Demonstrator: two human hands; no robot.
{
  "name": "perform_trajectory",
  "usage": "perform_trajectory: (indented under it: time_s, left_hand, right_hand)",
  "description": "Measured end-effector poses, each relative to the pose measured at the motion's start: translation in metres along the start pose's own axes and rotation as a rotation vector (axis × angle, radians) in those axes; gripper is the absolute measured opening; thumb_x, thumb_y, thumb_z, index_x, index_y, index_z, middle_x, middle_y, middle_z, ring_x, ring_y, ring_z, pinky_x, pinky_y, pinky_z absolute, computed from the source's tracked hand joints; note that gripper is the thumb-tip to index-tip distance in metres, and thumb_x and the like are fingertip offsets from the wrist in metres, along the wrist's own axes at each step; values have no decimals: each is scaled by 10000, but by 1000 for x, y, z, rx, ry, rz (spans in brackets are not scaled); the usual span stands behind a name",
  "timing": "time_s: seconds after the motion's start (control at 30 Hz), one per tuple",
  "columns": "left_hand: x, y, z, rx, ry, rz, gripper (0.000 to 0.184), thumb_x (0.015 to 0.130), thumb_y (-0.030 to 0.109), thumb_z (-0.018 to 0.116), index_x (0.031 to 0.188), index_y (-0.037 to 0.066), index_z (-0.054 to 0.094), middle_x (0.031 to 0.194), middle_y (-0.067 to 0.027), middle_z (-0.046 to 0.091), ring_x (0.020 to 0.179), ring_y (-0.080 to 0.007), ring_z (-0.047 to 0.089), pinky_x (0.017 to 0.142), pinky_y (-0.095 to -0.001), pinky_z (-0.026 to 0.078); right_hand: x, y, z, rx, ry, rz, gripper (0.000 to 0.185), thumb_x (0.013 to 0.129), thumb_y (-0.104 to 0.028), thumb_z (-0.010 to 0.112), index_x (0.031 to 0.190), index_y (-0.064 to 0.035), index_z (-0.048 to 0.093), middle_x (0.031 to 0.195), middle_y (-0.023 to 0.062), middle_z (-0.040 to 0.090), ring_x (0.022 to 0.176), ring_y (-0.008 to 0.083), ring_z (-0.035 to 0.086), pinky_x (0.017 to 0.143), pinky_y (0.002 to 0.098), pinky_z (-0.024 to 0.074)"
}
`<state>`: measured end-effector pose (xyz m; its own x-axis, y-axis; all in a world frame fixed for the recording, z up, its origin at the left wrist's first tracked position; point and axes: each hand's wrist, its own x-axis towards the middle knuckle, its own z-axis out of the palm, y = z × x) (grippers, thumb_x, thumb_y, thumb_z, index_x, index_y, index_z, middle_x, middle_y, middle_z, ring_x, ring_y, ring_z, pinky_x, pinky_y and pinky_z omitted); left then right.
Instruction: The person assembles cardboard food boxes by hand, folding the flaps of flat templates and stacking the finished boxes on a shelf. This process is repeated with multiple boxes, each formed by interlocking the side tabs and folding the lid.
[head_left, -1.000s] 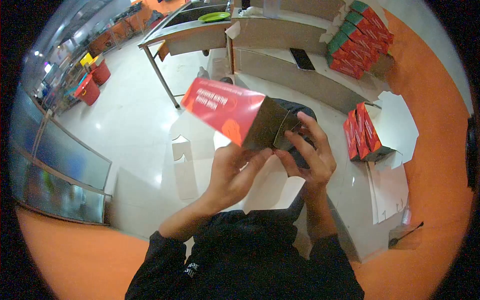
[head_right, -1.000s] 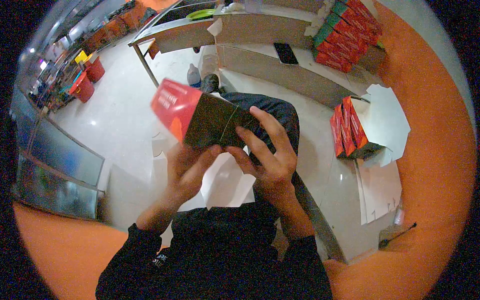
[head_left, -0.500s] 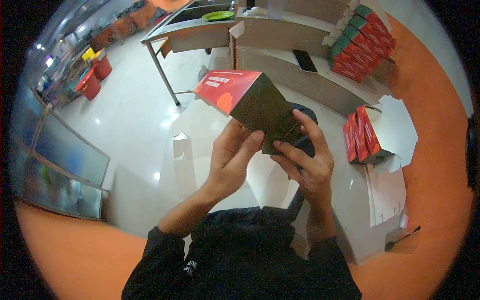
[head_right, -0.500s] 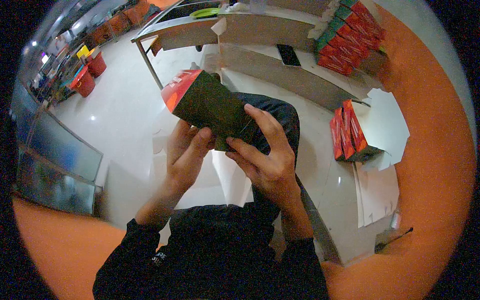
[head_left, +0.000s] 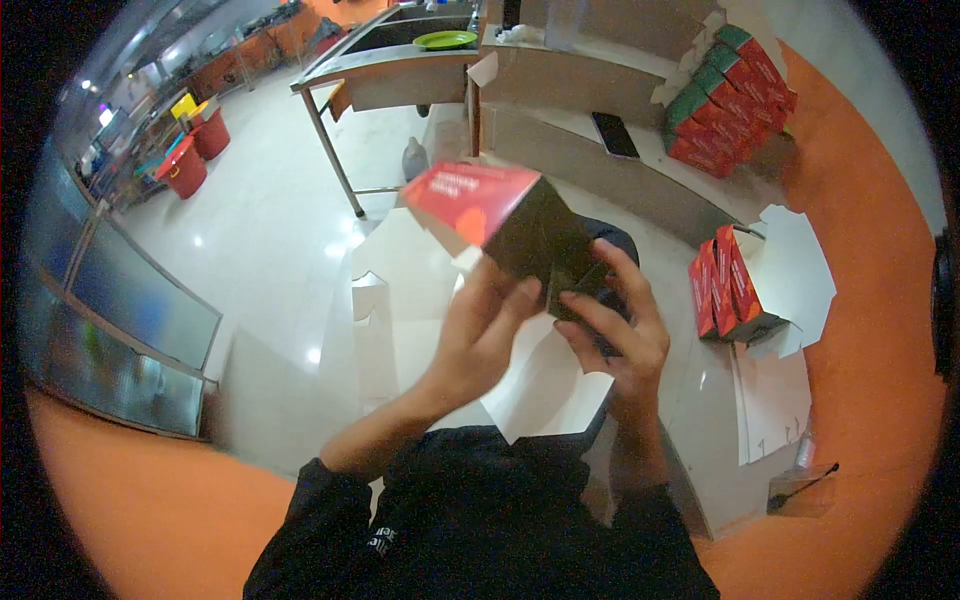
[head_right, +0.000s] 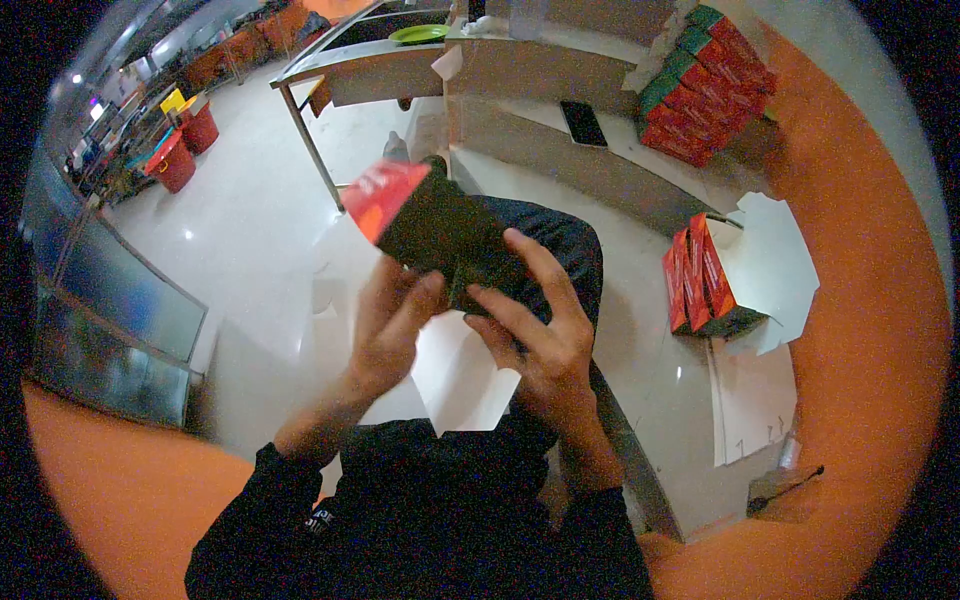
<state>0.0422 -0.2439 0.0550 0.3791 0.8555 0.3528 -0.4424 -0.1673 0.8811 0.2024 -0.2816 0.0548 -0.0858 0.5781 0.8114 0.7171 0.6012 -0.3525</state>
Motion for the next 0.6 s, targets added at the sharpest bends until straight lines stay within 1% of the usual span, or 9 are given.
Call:
perform_trajectory:
  time_s: [0.03, 0.07, 0.13, 0.23, 0.33, 0.37, 0.4, 0.5, 0.6]
  left_hand:
    - [-7, 1, 11, -35, 49, -57, 397, 944, 20, 424, 1323, -8, 311, 1222, -127, 489, 1117, -173, 492, 929, -335, 446]
    - [-9, -7, 12, -45, 36, 40, 426, 940, 11, 426, 1340, -5, 280, 1232, -127, 475, 1107, -183, 501, 923, -331, 441]
    - [-10, -9, 6, -105, 5, -32, 399, 937, 22, 449, 1316, -14, 329, 1221, -132, 483, 1106, -173, 497, 912, -326, 444]
    - [2, 2, -11, 284, -273, -43, 386, 898, 34, 524, 1265, -3, 412, 1212, -140, 513, 1148, -224, 498, 930, -368, 446]
    - [13, 15, -22, 958, -348, 369, 407, 818, 68, 639, 1204, 74, 512, 1279, -126, 504, 1234, -278, 455, 1023, -405, 382]
    - [18, 15, -35, 1276, -405, 535, 435, 790, 94, 661, 1199, 87, 514, 1300, -98, 497, 1291, -302, 384, 1087, -473, 275]
    - [14, 20, -49, 1432, -481, 514, 413, 781, 131, 680, 1165, 98, 531, 1303, -76, 499, 1316, -274, 350, 1108, -523, 201]
    - [4, 38, -81, 1588, -648, 428, 384, 750, 178, 714, 1092, 104, 557, 1247, -68, 527, 1303, -258, 364, 1109, -533, 185]
    - [4, 28, -99, 1624, -741, 495, 294, 744, 177, 716, 999, 107, 589, 1117, -54, 585, 1213, -247, 453, 1069, -511, 268]
  right_hand:
    - [0, 3, 2, 26, 26, 0, 346, 636, -133, 789, 963, -92, 684, 1275, 198, 496, 1110, 353, 539, 918, 401, 457]
    - [0, 4, 3, 54, 49, 0, 368, 642, -134, 787, 989, -86, 674, 1277, 199, 494, 1106, 353, 541, 916, 399, 459]
    - [4, -1, 1, 41, 57, 51, 445, 649, -116, 784, 1065, -74, 633, 1282, 195, 494, 1104, 333, 546, 905, 387, 465]
    - [7, 9, -8, 210, 33, 191, 552, 658, -101, 778, 1164, -56, 562, 1248, 180, 523, 1081, 294, 558, 890, 365, 469]
    - [14, 49, -28, 390, -3, 348, 587, 690, -113, 753, 1217, -38, 505, 1148, 147, 581, 1030, 236, 575, 872, 341, 473]
    - [16, 72, -36, 497, -45, 366, 579, 721, -163, 736, 1227, -32, 487, 1120, 141, 589, 1018, 232, 580, 868, 341, 476]
    - [17, 96, -43, 605, -86, 386, 577, 751, -214, 718, 1237, -26, 468, 1092, 135, 597, 1006, 228, 585, 863, 341, 478]
    - [21, 127, -67, 721, -284, 633, 582, 823, -361, 653, 1244, -18, 444, 1101, 142, 592, 1019, 225, 581, 823, 338, 500]
    - [19, 128, -39, 864, -289, 823, 558, 853, -351, 630, 1248, -9, 435, 1104, 142, 594, 976, 213, 596, 788, 336, 513]
